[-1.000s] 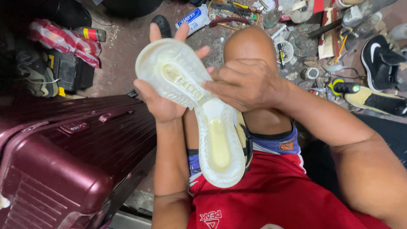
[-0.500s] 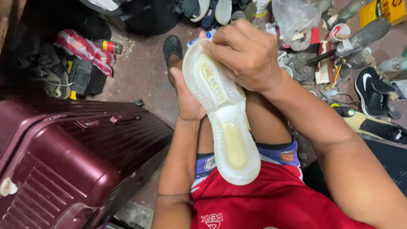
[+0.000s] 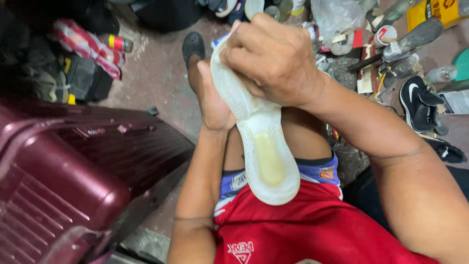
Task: The person cleans the sole of a sneaker using a white cloth, then uses scissors to trim or scrape material from the sole. The person continues to wipe the sole and briefly handles a second sneaker.
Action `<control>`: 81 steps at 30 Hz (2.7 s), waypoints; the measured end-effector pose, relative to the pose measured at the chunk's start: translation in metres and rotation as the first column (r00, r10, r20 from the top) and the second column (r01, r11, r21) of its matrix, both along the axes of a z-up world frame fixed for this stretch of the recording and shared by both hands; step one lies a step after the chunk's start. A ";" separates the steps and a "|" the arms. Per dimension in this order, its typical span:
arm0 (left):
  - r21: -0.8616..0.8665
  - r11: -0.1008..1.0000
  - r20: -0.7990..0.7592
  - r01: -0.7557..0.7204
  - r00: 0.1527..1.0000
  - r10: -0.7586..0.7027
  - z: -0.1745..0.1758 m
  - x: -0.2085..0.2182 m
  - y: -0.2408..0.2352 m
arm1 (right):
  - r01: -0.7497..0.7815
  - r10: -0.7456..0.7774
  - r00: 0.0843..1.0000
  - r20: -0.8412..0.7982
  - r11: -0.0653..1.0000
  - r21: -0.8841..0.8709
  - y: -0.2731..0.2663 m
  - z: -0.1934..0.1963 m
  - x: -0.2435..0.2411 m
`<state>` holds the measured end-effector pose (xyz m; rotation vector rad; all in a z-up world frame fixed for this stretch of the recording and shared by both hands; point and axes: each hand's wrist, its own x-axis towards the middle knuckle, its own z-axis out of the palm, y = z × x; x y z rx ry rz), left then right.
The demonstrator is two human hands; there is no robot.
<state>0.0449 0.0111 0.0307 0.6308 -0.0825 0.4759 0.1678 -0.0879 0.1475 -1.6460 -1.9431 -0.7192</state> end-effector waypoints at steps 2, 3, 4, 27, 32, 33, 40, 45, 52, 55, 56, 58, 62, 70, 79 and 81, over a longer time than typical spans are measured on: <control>-0.080 0.997 -0.060 -0.002 0.998 -0.003 -0.002 -0.003 -0.001 | -0.081 0.082 0.997 0.007 0.991 -0.108 -0.005 -0.008 -0.010; -0.080 0.997 -0.062 0.014 0.998 -0.019 -0.002 -0.001 0.001 | -0.105 0.108 0.994 0.015 0.984 -0.146 -0.007 -0.011 -0.013; -0.016 0.999 -0.024 0.036 0.999 -0.037 -0.001 0.000 0.003 | -0.128 0.135 0.991 0.022 0.975 -0.184 -0.010 -0.013 -0.014; 0.506 0.840 -0.363 0.193 0.932 0.005 -0.061 -0.024 -0.009 | -0.389 0.179 0.895 -0.409 0.762 -0.517 -0.051 -0.052 -0.038; 0.551 0.776 -0.359 0.307 0.927 -0.111 -0.031 -0.013 -0.006 | -0.481 0.240 0.856 -0.458 0.695 -0.534 -0.059 -0.045 -0.037; 0.551 0.776 -0.373 0.307 0.922 -0.100 -0.027 -0.010 -0.006 | -0.421 0.243 0.896 -0.372 0.730 -0.538 -0.061 -0.044 -0.037; 0.601 0.757 -0.404 0.255 0.915 0.012 -0.015 0.008 -0.015 | -0.663 0.090 0.660 -0.746 0.536 -0.522 -0.081 -0.022 -0.042; 0.721 0.539 -0.587 0.434 0.797 0.144 -0.003 0.012 -0.022 | -0.272 -0.040 0.885 -0.464 0.765 -0.584 -0.085 -0.031 -0.038; 0.543 0.682 -0.524 0.489 0.832 -0.180 0.006 0.013 -0.020 | -0.642 0.113 0.677 -0.727 0.574 -0.508 -0.097 -0.024 -0.044; 0.481 0.725 -0.440 0.493 0.851 -0.287 0.005 0.017 -0.015 | -0.563 0.122 0.734 -0.668 0.659 -0.499 -0.106 -0.022 -0.041; 0.447 0.752 -0.394 0.485 0.861 -0.321 0.005 0.019 -0.014 | -0.458 0.077 0.788 -0.611 0.737 -0.498 -0.105 -0.025 -0.039; 0.447 0.717 -0.447 0.535 0.828 -0.339 0.005 0.021 -0.009 | -0.282 0.024 0.885 -0.464 0.821 -0.497 -0.095 -0.035 -0.037; 0.412 0.680 -0.448 0.607 0.785 -0.429 0.005 0.027 0.001 | -0.102 0.009 0.982 -0.187 0.864 -0.493 -0.076 -0.057 -0.046; 0.293 0.745 -0.374 0.600 0.789 -0.488 -0.005 0.025 -0.004 | -0.309 0.048 0.906 -0.420 0.753 -0.581 -0.077 -0.044 -0.040; 0.425 0.736 -0.285 0.527 0.850 -0.444 -0.007 0.019 -0.011 | -0.507 0.056 0.802 -0.595 0.593 -0.626 -0.115 -0.034 -0.048; 0.465 0.732 -0.244 0.498 0.867 -0.435 -0.012 0.016 -0.016 | -0.546 0.088 0.774 -0.627 0.594 -0.591 -0.122 -0.033 -0.049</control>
